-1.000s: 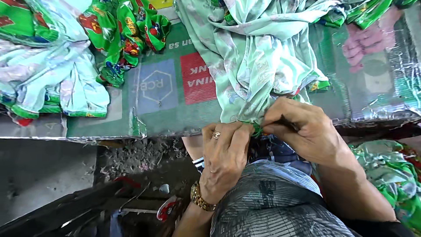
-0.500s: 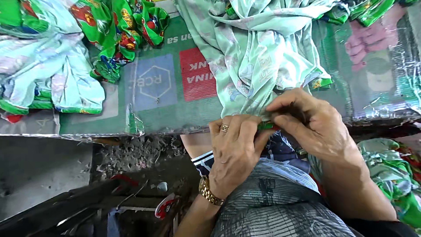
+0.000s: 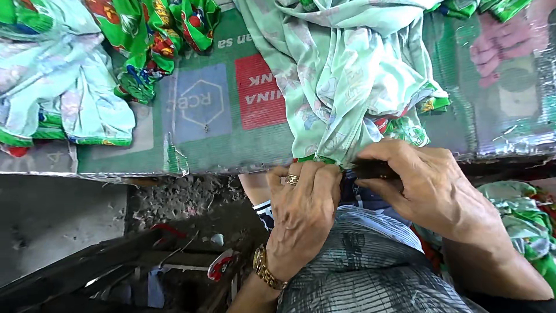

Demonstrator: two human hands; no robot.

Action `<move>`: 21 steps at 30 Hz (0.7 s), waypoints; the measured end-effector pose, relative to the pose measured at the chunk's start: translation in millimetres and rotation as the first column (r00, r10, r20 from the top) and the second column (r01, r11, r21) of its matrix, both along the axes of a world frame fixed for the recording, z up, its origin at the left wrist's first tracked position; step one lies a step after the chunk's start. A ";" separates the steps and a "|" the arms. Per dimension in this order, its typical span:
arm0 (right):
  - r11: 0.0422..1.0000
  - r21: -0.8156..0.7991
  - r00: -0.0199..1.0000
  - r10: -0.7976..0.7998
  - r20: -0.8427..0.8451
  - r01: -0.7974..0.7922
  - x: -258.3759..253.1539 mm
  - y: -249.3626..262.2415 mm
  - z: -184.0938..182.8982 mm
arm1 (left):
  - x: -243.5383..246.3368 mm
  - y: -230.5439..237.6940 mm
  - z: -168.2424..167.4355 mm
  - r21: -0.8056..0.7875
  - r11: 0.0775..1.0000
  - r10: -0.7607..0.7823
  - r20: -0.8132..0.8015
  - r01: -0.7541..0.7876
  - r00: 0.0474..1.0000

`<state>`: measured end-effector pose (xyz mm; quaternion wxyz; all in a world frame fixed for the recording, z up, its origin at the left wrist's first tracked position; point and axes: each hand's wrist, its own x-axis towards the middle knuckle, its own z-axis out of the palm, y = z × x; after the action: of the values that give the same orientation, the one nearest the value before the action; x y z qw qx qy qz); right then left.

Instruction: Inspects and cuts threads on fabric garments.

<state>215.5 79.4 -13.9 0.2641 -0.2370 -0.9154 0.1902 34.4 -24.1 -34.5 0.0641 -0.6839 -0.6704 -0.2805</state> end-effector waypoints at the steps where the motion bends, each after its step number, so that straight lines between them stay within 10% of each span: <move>1: 1.000 0.016 1.000 0.002 0.002 -0.002 0.2 -0.5 0.0 | -0.1 -0.6 1.2 -0.008 1.000 -0.004 0.026 0.004 1.000; 21: 0.975 0.223 0.994 0.012 -0.108 0.013 -0.9 -8.5 -22.1 | 15.7 -4.9 -10.4 0.206 0.978 -0.067 0.208 0.024 0.976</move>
<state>214.7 70.9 -36.0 0.3385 -0.1953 -0.9152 0.0985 50.1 -29.0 -44.8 0.0542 -0.6549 -0.6256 -0.4204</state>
